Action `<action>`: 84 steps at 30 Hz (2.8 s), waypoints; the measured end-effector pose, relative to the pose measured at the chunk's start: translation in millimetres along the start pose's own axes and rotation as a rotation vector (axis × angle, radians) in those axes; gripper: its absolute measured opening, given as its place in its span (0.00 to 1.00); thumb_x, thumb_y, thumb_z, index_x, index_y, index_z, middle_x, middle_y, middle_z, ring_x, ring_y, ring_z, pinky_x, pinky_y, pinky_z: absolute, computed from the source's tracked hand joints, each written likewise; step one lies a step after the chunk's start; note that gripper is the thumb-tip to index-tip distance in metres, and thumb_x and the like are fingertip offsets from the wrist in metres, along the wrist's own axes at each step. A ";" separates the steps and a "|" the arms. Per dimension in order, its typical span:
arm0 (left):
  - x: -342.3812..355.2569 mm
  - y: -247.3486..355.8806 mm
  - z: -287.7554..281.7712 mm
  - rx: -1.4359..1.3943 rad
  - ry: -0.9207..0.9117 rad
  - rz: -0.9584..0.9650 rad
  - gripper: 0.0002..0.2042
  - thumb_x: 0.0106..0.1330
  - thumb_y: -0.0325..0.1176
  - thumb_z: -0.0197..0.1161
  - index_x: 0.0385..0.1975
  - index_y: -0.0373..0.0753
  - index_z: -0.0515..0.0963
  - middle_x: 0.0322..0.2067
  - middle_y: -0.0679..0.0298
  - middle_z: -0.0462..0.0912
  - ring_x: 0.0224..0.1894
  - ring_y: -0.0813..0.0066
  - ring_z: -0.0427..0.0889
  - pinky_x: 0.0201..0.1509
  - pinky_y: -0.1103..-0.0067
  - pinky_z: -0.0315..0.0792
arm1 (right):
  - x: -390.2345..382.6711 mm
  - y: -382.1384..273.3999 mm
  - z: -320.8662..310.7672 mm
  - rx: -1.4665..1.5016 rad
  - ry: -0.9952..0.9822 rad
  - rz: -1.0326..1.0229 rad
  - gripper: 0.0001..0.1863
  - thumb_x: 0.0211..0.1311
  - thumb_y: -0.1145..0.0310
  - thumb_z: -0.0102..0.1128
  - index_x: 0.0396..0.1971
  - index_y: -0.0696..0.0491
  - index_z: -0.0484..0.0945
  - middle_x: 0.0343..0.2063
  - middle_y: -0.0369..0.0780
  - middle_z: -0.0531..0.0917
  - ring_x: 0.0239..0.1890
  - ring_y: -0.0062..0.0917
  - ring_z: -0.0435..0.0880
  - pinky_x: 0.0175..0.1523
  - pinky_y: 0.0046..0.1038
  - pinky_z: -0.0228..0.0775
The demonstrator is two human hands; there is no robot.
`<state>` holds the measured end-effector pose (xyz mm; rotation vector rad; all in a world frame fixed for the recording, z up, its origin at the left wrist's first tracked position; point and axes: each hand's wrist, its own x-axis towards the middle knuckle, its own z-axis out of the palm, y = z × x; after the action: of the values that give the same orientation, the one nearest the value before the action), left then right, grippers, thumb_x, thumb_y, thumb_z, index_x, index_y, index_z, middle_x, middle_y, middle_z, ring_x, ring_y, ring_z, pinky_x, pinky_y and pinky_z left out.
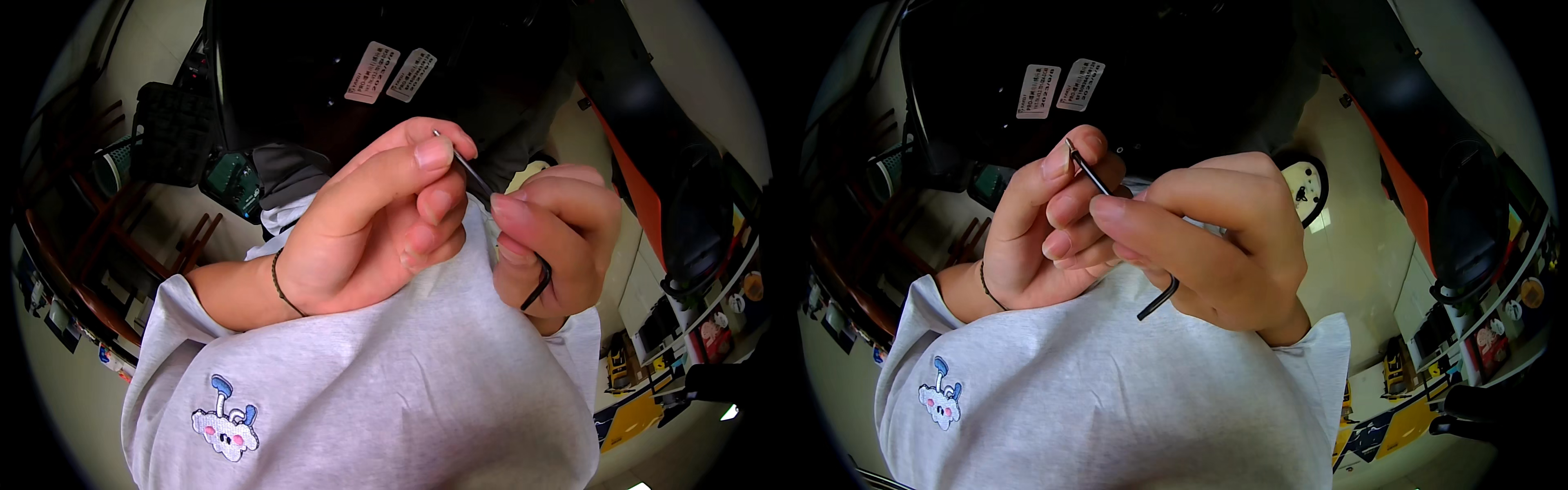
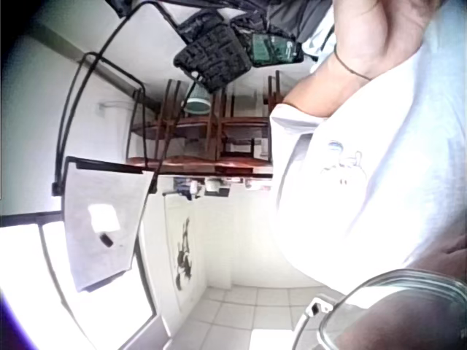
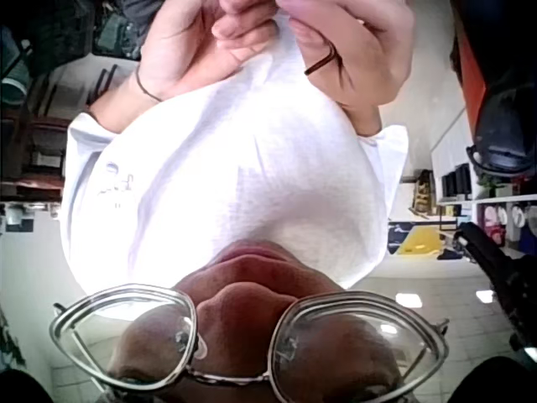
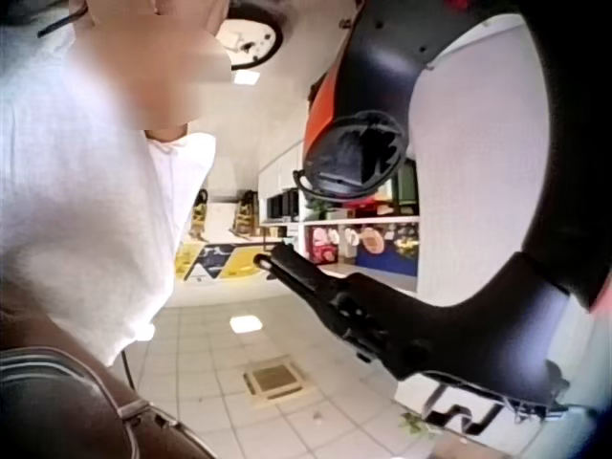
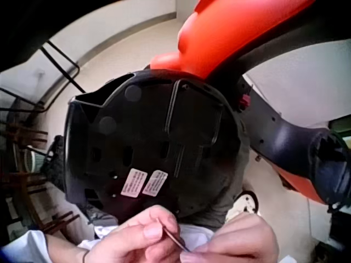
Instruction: The person holds a small screw and a hex key, then inserts the screw into a hole on the underside of a black motorcycle seat component.
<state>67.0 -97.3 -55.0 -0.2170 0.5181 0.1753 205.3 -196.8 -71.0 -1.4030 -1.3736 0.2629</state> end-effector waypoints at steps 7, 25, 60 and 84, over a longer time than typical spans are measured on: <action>-5.7 3.1 12.5 -0.169 0.047 0.063 0.15 0.77 0.39 0.37 0.53 0.46 0.71 0.16 0.74 0.70 0.13 0.87 0.62 0.18 0.88 0.58 | 14.6 4.0 12.5 -0.103 -0.035 -0.088 0.08 0.60 0.72 0.60 0.37 0.59 0.80 0.32 0.41 0.75 0.25 0.25 0.75 0.27 0.22 0.66; -29.5 28.0 -8.8 -0.217 -0.367 0.015 0.33 0.76 0.34 0.37 0.69 0.58 0.22 0.21 0.64 0.77 0.18 0.75 0.70 0.26 0.82 0.65 | 35.6 3.7 31.3 -0.076 -0.014 -0.005 0.08 0.57 0.80 0.61 0.38 0.61 0.81 0.33 0.42 0.79 0.28 0.21 0.75 0.29 0.17 0.64; -39.9 46.0 0.6 1.559 -0.305 0.940 0.11 0.58 0.28 0.68 0.34 0.30 0.74 0.13 0.65 0.73 0.12 0.80 0.65 0.17 0.81 0.54 | 43.0 20.1 50.7 -0.107 0.007 -0.146 0.13 0.48 0.78 0.70 0.36 0.59 0.81 0.31 0.39 0.77 0.22 0.21 0.73 0.26 0.19 0.64; -8.1 57.6 13.3 2.346 -0.168 1.494 0.16 0.37 0.26 0.76 0.29 0.33 0.81 0.13 0.70 0.69 0.13 0.80 0.60 0.16 0.82 0.49 | 36.2 33.2 76.2 0.100 0.214 -0.036 0.18 0.35 0.71 0.75 0.33 0.52 0.83 0.26 0.34 0.78 0.22 0.21 0.74 0.24 0.18 0.65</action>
<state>53.6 -39.4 -48.9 2.5185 0.3205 0.8682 176.6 -118.8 -107.1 -1.2833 -1.1916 0.1511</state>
